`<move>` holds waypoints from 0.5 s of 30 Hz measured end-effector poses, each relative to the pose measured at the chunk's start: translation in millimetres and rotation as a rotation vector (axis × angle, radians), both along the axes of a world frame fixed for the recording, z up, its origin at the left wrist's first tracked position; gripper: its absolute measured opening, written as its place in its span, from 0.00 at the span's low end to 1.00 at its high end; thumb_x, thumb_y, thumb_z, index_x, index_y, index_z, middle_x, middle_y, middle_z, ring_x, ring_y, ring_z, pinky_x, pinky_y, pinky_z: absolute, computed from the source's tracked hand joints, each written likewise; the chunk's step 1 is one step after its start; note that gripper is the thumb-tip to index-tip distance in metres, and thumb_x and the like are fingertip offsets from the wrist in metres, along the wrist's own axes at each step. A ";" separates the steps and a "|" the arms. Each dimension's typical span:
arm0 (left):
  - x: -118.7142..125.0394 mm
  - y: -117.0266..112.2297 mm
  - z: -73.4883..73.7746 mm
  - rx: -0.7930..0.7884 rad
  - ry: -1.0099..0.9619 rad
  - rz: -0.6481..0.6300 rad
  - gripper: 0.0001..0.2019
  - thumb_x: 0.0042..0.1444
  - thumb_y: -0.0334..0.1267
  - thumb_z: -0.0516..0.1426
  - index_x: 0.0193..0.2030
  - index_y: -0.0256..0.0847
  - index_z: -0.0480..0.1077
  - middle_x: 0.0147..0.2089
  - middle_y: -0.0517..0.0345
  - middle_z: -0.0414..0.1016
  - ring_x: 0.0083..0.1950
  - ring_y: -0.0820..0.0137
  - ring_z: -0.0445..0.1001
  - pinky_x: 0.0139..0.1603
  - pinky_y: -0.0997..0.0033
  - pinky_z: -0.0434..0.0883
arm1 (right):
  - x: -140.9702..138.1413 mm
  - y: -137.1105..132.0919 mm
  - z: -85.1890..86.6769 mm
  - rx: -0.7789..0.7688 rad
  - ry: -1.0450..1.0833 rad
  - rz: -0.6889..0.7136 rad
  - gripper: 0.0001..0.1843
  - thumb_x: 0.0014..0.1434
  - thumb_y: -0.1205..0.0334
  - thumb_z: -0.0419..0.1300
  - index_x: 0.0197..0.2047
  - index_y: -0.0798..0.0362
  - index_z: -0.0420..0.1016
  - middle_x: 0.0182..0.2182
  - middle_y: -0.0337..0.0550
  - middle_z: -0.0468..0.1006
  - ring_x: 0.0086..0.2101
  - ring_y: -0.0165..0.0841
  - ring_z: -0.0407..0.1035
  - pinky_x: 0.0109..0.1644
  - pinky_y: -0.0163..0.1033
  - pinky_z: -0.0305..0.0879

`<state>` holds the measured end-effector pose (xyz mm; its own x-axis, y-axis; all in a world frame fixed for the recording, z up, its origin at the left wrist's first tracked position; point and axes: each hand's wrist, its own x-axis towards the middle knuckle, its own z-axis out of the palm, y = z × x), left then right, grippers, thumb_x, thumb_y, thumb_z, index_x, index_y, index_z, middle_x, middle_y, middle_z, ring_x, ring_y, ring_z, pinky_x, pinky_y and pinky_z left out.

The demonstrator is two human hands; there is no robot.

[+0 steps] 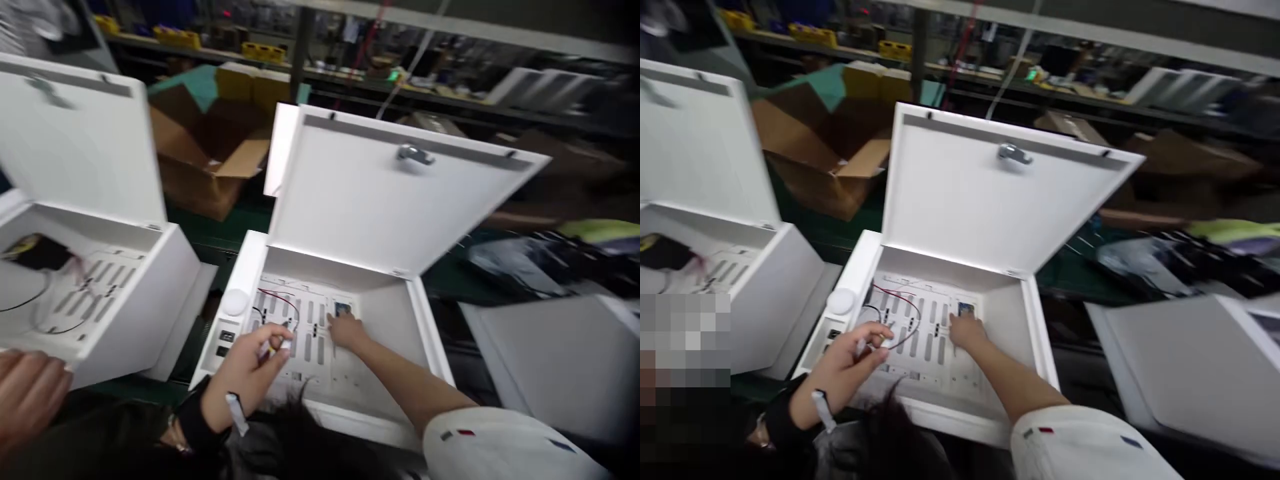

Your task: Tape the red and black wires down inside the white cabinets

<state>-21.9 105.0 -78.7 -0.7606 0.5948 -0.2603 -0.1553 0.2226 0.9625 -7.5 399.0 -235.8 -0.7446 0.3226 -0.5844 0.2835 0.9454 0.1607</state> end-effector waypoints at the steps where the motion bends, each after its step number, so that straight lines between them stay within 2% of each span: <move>1: -0.2 0.5 0.7 -0.030 0.010 -0.016 0.12 0.59 0.43 0.55 0.47 0.43 0.70 0.35 0.62 0.62 0.26 0.78 0.57 0.29 0.73 0.57 | 6.6 8.5 -3.4 -0.014 -0.003 -0.026 0.22 0.65 0.61 0.51 0.61 0.48 0.65 0.58 0.56 0.64 0.57 0.47 0.60 0.55 0.54 0.60; 3: 2.2 0.8 3.1 -0.059 0.012 -0.030 0.13 0.59 0.44 0.55 0.48 0.43 0.69 0.36 0.61 0.61 0.27 0.78 0.57 0.30 0.73 0.57 | 7.1 15.7 -9.8 -0.033 0.010 -0.065 0.29 0.62 0.63 0.51 0.66 0.46 0.58 0.60 0.58 0.61 0.59 0.48 0.57 0.55 0.53 0.58; 5: 6.1 1.6 4.8 -0.072 0.009 -0.036 0.14 0.59 0.45 0.55 0.48 0.43 0.69 0.37 0.61 0.61 0.27 0.78 0.57 0.30 0.74 0.57 | 1.2 15.5 -14.1 -0.042 0.013 -0.094 0.36 0.61 0.63 0.52 0.71 0.46 0.48 0.63 0.59 0.56 0.60 0.49 0.54 0.57 0.53 0.55; 7: 9.3 3.7 5.3 -0.079 0.002 -0.021 0.14 0.59 0.47 0.55 0.48 0.43 0.69 0.37 0.61 0.61 0.28 0.78 0.57 0.30 0.74 0.57 | -3.3 13.7 -15.8 -0.062 -0.013 -0.100 0.38 0.61 0.63 0.52 0.72 0.46 0.43 0.63 0.60 0.56 0.61 0.49 0.54 0.57 0.53 0.54; 12: 14.9 8.5 11.3 -0.055 -0.038 0.086 0.16 0.55 0.49 0.57 0.46 0.42 0.71 0.35 0.60 0.62 0.27 0.77 0.57 0.28 0.74 0.56 | -4.8 15.9 -13.1 -0.093 -0.125 -0.090 0.40 0.58 0.65 0.54 0.71 0.45 0.46 0.61 0.58 0.62 0.59 0.49 0.58 0.55 0.52 0.57; 15: 19.1 5.6 19.0 -0.068 -0.029 0.103 0.16 0.55 0.49 0.58 0.46 0.42 0.71 0.34 0.61 0.63 0.27 0.77 0.56 0.28 0.75 0.56 | -6.4 18.4 -7.7 -0.107 -0.155 -0.081 0.34 0.57 0.66 0.55 0.67 0.46 0.59 0.58 0.57 0.66 0.56 0.50 0.61 0.53 0.52 0.59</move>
<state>-2.8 110.6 -59.8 -0.8086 0.4940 -0.3196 -0.2079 0.2682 0.9407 -14.0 417.4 -243.5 -0.6169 0.3082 -0.7241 0.3392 0.9344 0.1087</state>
